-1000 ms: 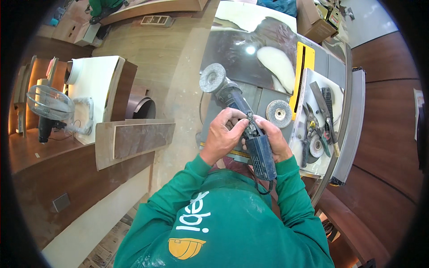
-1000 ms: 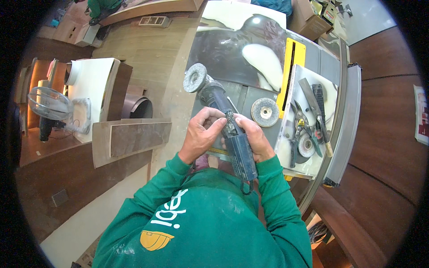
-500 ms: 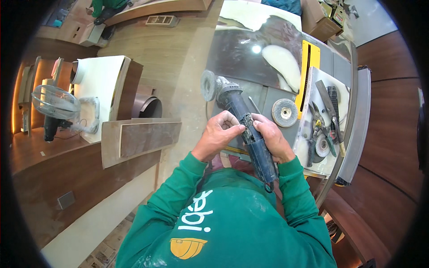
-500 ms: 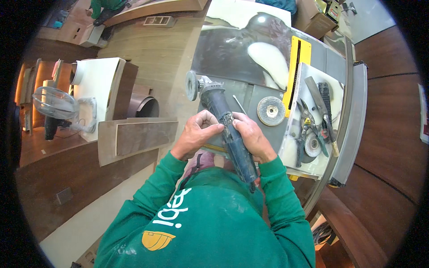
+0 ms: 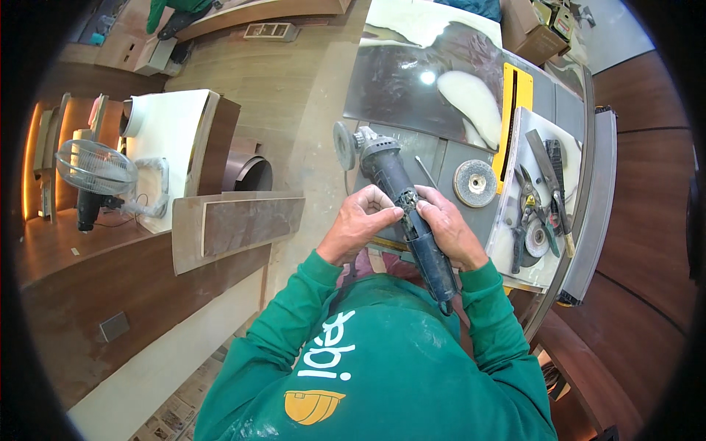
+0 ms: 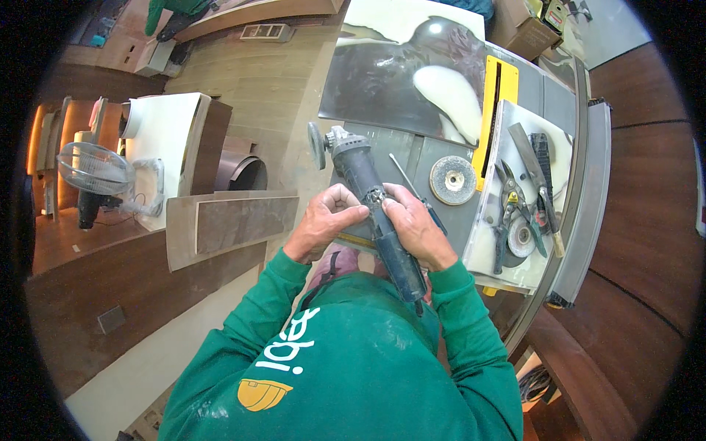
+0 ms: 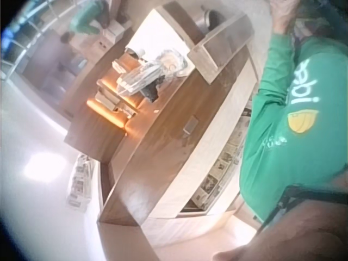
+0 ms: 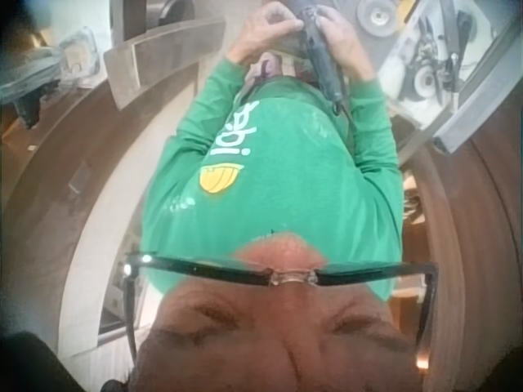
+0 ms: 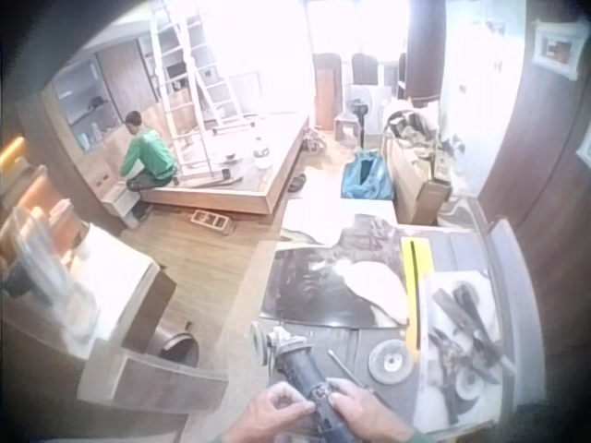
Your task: The person disassembles a handheld power tool, removes the battery, and uses a screwdriver to loosen and remove screws from the housing. They then manipulate internal components and wires while the tool rests on a workbench.
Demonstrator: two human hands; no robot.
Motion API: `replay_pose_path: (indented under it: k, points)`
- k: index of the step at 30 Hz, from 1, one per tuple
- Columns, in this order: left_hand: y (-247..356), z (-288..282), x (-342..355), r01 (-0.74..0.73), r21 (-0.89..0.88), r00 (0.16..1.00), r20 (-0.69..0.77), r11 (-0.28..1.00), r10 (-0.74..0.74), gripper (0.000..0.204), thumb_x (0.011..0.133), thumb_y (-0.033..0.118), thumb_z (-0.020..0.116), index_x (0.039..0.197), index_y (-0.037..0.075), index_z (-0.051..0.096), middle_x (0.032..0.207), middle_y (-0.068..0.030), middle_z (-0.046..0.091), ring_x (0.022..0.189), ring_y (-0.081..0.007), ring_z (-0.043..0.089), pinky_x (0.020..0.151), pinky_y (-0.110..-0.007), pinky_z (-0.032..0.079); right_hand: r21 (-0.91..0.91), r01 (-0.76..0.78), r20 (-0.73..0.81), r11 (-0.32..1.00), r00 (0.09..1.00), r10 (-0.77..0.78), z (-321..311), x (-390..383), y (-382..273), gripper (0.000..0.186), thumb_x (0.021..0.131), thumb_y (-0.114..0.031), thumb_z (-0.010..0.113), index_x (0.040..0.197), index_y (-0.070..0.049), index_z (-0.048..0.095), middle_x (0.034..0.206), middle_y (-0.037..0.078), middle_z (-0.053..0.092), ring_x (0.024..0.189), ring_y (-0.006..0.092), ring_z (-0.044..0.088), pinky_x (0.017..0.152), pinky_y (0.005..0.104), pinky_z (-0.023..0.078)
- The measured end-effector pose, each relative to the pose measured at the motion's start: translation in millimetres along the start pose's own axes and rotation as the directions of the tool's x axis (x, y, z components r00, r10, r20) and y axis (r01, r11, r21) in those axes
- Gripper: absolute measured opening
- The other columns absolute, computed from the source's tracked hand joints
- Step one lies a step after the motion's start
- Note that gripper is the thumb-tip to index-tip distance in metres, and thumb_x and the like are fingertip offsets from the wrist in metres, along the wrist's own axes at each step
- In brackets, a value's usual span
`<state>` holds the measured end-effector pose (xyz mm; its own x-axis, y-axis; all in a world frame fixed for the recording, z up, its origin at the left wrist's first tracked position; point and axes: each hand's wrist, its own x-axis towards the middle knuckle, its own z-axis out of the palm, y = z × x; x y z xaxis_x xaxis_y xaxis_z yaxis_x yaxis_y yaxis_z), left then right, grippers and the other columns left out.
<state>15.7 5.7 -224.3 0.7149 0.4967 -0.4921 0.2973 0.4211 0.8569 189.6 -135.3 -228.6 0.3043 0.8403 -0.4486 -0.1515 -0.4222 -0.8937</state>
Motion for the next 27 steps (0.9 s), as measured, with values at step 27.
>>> replay_pose_path:
  k: [27]
  points:
    - [-8, 38, 3, -0.228, -0.077, 0.96, -0.187, 0.971, 0.21, 0.014, 0.106, 0.007, 0.068, 0.116, -0.002, 0.068, 0.097, -0.0051, 0.075, 0.092, -0.0114, 0.071, 0.081, -0.031, 0.059, 0.674, -0.276, 0.218, 0.686, 0.961, 0.173, -17, -4, -8, 0.043, 0.11, -0.031, 0.047, 0.141, -0.002, 0.056, 0.109, 0.014, 0.072, 0.08, 0.0228, 0.076, 0.069, 0.037, 0.066]
